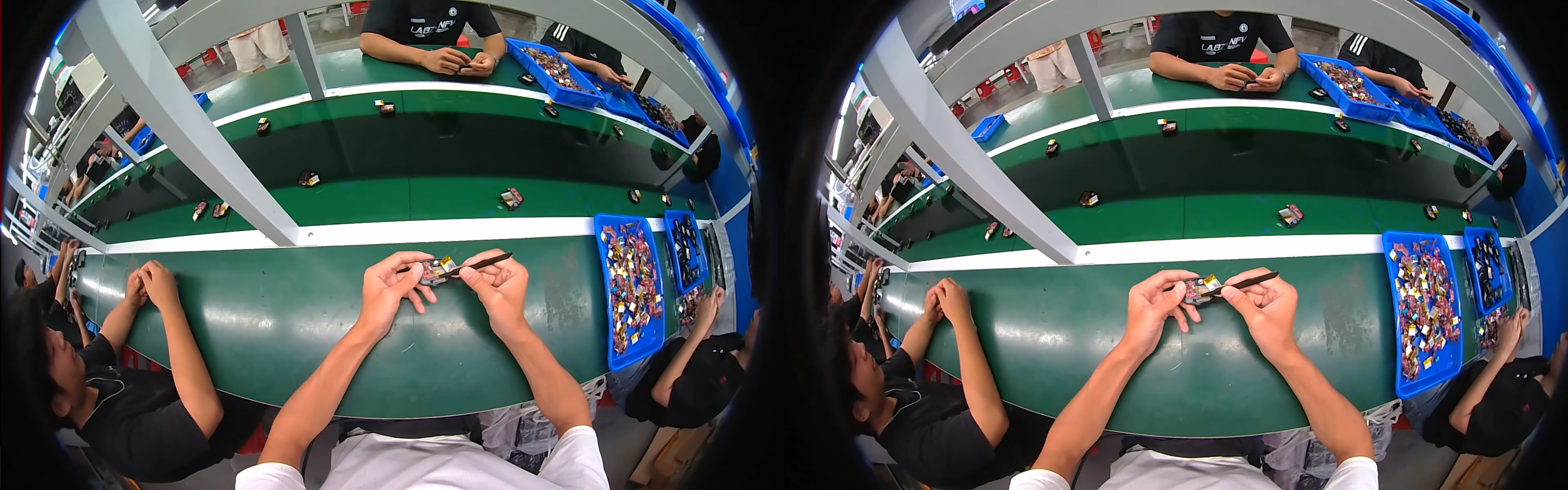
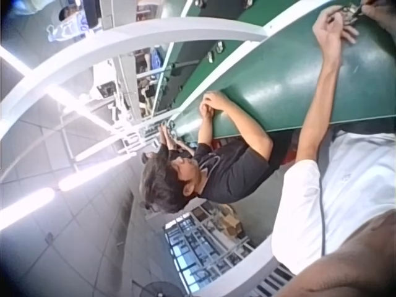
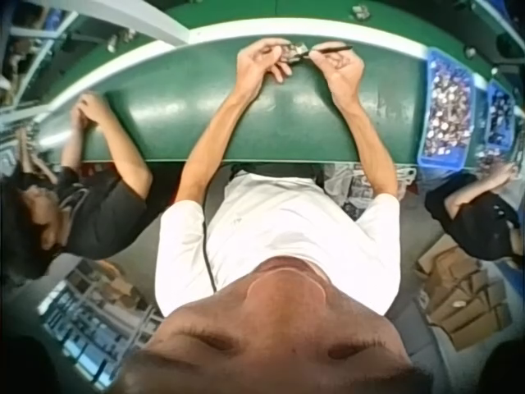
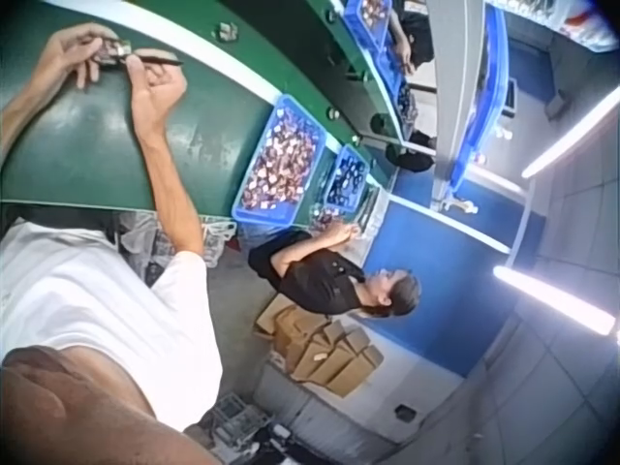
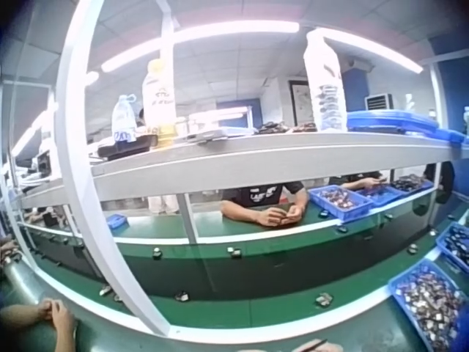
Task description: Manually assemble small electronic or decorative components using tweezers.
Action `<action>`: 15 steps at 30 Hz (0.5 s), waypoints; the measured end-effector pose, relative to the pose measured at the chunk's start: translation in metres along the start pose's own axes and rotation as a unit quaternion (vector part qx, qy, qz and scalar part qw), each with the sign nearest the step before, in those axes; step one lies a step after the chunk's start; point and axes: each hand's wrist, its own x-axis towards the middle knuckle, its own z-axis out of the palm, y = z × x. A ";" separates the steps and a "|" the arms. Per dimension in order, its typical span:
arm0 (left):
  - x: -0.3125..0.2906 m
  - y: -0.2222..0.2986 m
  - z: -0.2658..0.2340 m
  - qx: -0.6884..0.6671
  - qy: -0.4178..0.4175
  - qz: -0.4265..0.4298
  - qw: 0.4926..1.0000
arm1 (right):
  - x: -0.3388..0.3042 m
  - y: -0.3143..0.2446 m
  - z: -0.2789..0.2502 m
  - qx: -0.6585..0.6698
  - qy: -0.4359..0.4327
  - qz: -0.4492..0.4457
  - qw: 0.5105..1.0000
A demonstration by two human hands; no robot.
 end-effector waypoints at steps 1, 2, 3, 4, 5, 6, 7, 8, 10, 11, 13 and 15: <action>0.000 0.000 0.000 0.003 0.006 0.005 1.000 | 0.000 0.003 0.001 -0.019 -0.006 -0.038 0.999; 0.000 0.000 0.000 0.007 0.013 0.011 1.000 | 0.000 0.004 0.001 -0.038 -0.013 -0.076 0.996; 0.000 0.000 0.000 0.007 0.013 0.010 1.000 | -0.001 0.004 0.001 -0.037 -0.013 -0.075 0.996; 0.000 0.000 0.000 0.009 0.019 0.013 1.000 | -0.001 0.004 0.002 -0.059 -0.016 -0.096 0.993; 0.000 0.000 0.000 0.010 0.024 0.016 1.000 | -0.001 0.005 0.002 -0.080 -0.020 -0.117 0.990; 0.000 0.000 0.000 0.010 0.025 0.016 1.000 | -0.002 0.005 0.002 -0.080 -0.020 -0.117 0.990; 0.000 -0.001 -0.002 0.007 0.022 0.016 1.000 | -0.002 0.006 0.003 -0.087 -0.017 -0.122 0.988; 0.000 -0.001 -0.002 0.003 0.019 0.016 1.000 | -0.002 0.006 0.003 -0.095 -0.015 -0.127 0.987; 0.000 -0.001 -0.003 0.001 0.014 0.015 1.000 | -0.004 0.005 0.002 -0.096 -0.013 -0.126 0.987; 0.000 -0.001 -0.003 -0.002 0.009 0.013 1.000 | -0.004 0.005 0.002 -0.098 -0.010 -0.125 0.987; -0.001 0.001 -0.002 -0.013 0.008 0.013 1.000 | -0.004 0.000 0.004 -0.077 -0.004 -0.111 0.991; -0.001 0.001 -0.001 -0.023 0.006 0.013 1.000 | -0.004 -0.002 0.004 -0.056 0.003 -0.098 0.994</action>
